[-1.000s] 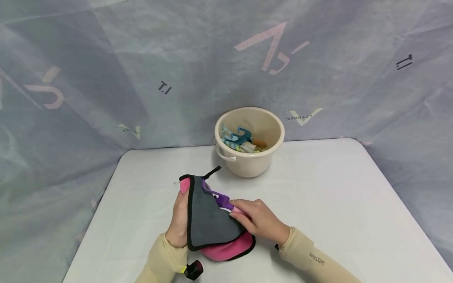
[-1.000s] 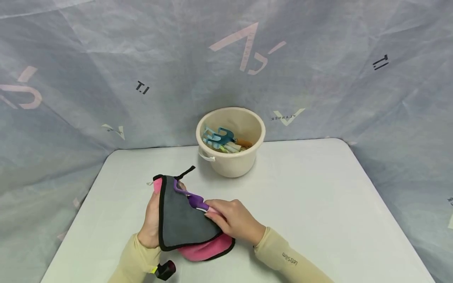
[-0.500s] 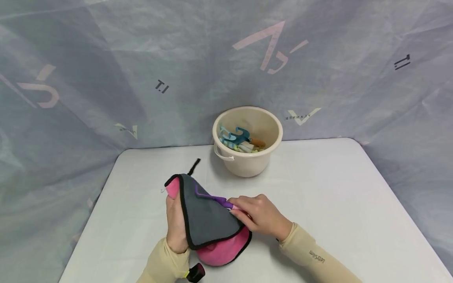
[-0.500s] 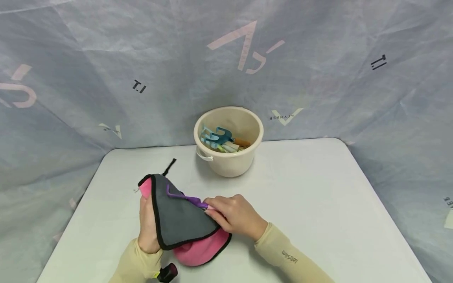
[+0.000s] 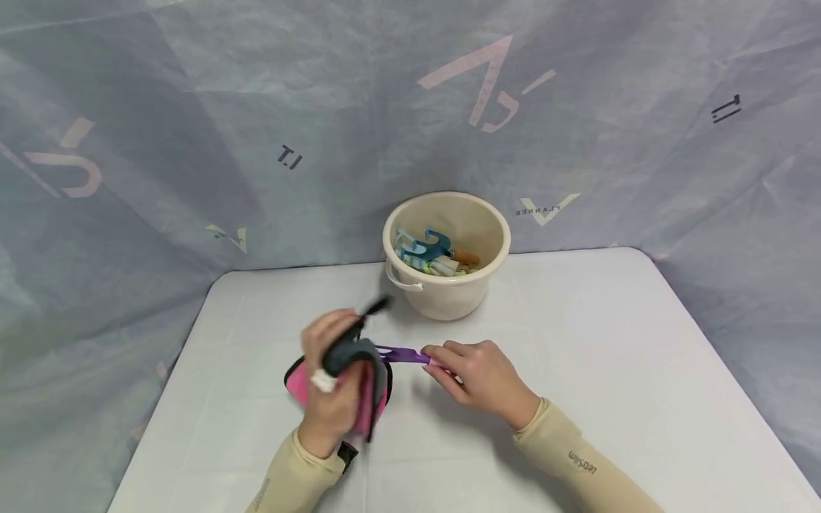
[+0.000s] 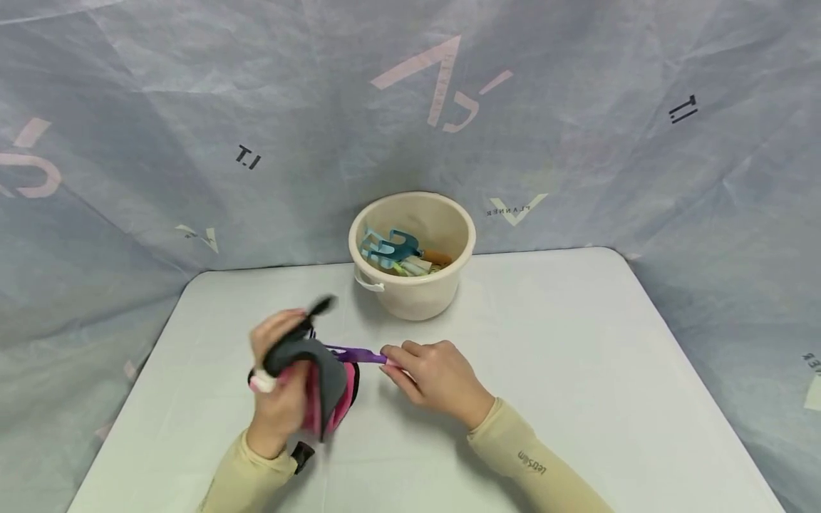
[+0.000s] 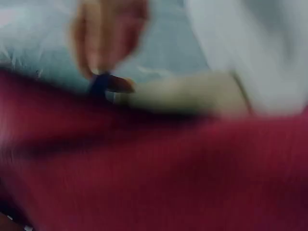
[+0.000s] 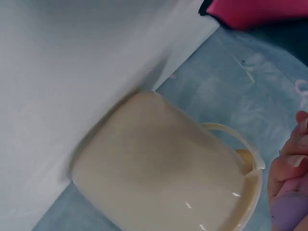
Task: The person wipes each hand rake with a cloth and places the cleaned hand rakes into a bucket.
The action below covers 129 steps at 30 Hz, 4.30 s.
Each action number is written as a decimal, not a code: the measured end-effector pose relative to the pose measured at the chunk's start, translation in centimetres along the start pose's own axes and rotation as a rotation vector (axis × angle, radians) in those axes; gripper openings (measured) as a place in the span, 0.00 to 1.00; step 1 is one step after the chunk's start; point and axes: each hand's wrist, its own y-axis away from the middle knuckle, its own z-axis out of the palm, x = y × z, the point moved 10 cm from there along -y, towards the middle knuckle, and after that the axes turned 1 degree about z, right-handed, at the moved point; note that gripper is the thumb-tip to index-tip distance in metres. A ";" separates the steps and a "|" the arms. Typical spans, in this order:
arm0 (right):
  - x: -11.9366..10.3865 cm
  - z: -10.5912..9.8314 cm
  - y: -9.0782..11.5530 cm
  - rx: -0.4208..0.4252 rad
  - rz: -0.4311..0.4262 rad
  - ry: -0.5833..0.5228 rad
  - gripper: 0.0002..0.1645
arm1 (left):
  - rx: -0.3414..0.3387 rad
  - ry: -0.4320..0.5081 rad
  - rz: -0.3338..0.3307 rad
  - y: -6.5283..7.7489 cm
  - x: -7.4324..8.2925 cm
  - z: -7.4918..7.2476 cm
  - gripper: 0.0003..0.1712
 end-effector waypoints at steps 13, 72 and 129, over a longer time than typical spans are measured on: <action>-1.5 1.4 0.3 -0.142 -0.092 0.042 0.10 | 0.129 -0.138 -0.038 1.7 -1.3 -0.2 0.25; 1.0 -0.9 0.5 -0.288 -0.043 -0.357 0.08 | -0.305 0.234 0.273 0.5 -0.1 1.4 0.09; 6.2 -2.0 1.3 -0.036 0.578 -0.815 0.11 | 0.267 0.809 -0.909 5.7 -13.2 1.1 0.12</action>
